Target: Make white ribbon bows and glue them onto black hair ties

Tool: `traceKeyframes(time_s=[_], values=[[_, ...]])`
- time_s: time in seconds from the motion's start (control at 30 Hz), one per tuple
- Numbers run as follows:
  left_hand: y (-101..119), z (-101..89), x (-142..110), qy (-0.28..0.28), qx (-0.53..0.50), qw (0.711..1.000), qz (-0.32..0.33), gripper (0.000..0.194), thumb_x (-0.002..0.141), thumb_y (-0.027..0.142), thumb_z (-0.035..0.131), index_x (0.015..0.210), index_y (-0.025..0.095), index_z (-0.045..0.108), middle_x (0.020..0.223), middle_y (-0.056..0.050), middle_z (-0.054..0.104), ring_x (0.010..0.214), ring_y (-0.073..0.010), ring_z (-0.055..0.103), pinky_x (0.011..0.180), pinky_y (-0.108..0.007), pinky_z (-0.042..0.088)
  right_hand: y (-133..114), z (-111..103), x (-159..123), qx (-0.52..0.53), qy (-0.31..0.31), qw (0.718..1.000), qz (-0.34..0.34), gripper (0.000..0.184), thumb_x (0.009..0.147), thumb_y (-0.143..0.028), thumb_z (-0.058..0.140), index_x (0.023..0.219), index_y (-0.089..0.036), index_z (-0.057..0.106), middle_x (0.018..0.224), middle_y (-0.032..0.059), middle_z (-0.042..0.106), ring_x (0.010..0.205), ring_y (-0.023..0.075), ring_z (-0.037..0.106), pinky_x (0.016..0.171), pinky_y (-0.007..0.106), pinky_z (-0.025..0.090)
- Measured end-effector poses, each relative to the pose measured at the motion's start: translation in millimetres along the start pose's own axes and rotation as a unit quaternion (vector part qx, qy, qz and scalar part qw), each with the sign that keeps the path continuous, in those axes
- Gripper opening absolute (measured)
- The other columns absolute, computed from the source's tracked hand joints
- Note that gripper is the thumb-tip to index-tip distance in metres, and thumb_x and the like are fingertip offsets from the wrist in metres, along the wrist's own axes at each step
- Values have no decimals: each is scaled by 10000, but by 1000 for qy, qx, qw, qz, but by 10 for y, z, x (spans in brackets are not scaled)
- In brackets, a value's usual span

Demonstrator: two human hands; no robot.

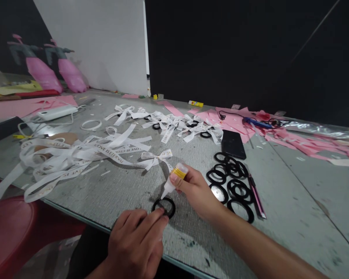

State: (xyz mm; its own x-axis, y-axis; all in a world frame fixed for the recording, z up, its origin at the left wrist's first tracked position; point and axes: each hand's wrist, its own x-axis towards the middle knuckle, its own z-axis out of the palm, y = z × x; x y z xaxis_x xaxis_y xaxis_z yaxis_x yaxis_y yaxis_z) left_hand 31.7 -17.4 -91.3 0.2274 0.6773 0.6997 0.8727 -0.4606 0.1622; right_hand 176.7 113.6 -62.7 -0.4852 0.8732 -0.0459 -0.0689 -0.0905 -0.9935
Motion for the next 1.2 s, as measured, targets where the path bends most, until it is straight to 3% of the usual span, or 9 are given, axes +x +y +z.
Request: traceKeyframes(time_s=[0.7, 0.83, 1.0, 1.1, 1.2], values=[[31, -44, 24, -13, 1, 1000, -18, 304, 789, 164, 567, 1075, 142, 670, 1117, -19, 711, 802, -209, 528, 691, -391, 361, -110, -20, -68, -28, 3, 999, -43, 299, 797, -452, 701, 752, -205, 539, 682, -26, 512, 604, 125, 416, 568, 267, 333], [30, -51, 21, -14, -1, 1000, -23, 295, 792, 166, 569, 1069, 151, 671, 1107, -9, 713, 811, -210, 530, 699, -390, 365, -157, 4, -72, -64, -8, 996, -56, 325, 781, -478, 700, 740, -209, 522, 676, -26, 504, 614, 135, 428, 576, 274, 344], [29, -65, 28, -16, -3, 1000, -21, 307, 792, 162, 571, 1084, 154, 669, 1118, -12, 709, 815, -210, 534, 703, -387, 371, -206, -13, -106, -168, -16, 977, -126, 244, 836, -429, 646, 775, -217, 541, 684, -20, 492, 618, 144, 440, 580, 284, 354], [30, -62, 28, -16, -3, 1000, -21, 304, 791, 156, 572, 1079, 158, 671, 1110, -14, 711, 813, -204, 536, 706, -383, 374, -226, -37, -124, -230, 30, 957, -176, 192, 861, -410, 621, 828, -228, 568, 733, 2, 540, 665, 172, 497, 624, 311, 392], [30, -61, 20, -15, 0, 1000, -19, 310, 796, 166, 562, 1088, 158, 666, 1122, -17, 707, 824, -206, 540, 717, -389, 376, -245, -64, -111, -245, 123, 936, -220, 161, 853, -391, 635, 891, -243, 584, 825, 32, 593, 750, 204, 552, 693, 350, 437]])
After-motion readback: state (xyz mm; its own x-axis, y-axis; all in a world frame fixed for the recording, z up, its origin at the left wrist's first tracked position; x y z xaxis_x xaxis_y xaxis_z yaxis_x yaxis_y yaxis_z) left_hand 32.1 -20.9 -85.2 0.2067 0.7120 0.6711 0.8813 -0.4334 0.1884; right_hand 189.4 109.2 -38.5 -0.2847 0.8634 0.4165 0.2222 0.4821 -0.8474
